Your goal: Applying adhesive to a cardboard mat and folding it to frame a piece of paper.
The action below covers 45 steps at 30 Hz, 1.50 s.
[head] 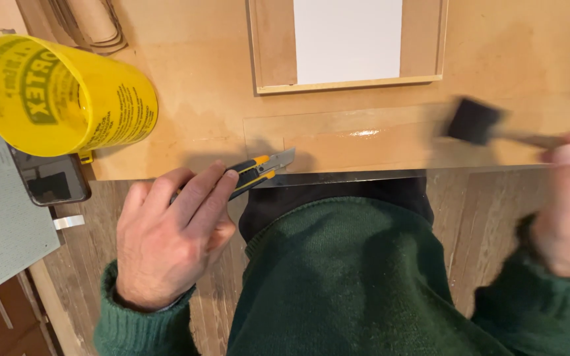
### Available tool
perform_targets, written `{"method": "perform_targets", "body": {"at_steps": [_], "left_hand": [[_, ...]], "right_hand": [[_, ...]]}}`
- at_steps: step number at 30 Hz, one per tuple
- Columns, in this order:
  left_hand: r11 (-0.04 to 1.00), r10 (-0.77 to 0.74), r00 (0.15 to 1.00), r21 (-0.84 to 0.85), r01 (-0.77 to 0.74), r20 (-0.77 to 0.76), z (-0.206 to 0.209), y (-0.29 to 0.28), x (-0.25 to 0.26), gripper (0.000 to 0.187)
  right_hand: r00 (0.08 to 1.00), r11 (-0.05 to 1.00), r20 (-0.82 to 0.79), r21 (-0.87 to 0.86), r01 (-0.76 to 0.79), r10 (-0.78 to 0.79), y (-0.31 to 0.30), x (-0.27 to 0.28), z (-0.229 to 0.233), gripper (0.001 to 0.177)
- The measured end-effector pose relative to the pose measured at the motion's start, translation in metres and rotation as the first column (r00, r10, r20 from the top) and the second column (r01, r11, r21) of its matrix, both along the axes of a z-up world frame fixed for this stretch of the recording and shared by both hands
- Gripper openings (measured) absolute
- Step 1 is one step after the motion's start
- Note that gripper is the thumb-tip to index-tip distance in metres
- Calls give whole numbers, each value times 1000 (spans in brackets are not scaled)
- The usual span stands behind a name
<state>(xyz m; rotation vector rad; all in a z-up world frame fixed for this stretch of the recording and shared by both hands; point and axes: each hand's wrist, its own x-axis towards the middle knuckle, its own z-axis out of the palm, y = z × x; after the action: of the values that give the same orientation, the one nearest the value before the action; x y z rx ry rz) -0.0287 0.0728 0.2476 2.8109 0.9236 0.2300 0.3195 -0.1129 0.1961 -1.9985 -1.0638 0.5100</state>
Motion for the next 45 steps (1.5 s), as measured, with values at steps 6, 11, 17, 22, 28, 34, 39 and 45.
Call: {"method": "perform_targets", "body": {"at_steps": [6,11,17,22,28,34,39,45], "left_hand": [[1000,10,1000,13,-10,-15,2,-1,2,46],[1000,-1,1000,-3,1,-14,2,0,1,47],[1000,2,1000,20,-2,-17,3,0,1,46],[1000,-12,1000,-2,12,-29,4,1,1,48],[1000,-3,999,1,3,-38,6,1,4,47],[1000,20,997,4,-20,-69,6,0,6,47],[1000,23,998,15,-22,-65,5,0,6,46],[1000,29,997,9,-29,-77,8,-1,5,47]], "right_hand": [[959,959,13,-33,-283,283,34,-27,18,17],[991,985,126,-164,57,-37,-103,81,-69,14],[978,979,-53,-12,-204,203,18,-5,35,21],[907,920,164,-129,-370,388,0,47,-5,13],[984,977,128,-189,-97,122,-35,63,-11,10],[945,938,81,-177,-299,317,-14,64,2,16],[996,993,40,-89,-75,79,-31,57,-1,6],[984,981,-18,-77,-179,178,-24,51,-1,17]]}}
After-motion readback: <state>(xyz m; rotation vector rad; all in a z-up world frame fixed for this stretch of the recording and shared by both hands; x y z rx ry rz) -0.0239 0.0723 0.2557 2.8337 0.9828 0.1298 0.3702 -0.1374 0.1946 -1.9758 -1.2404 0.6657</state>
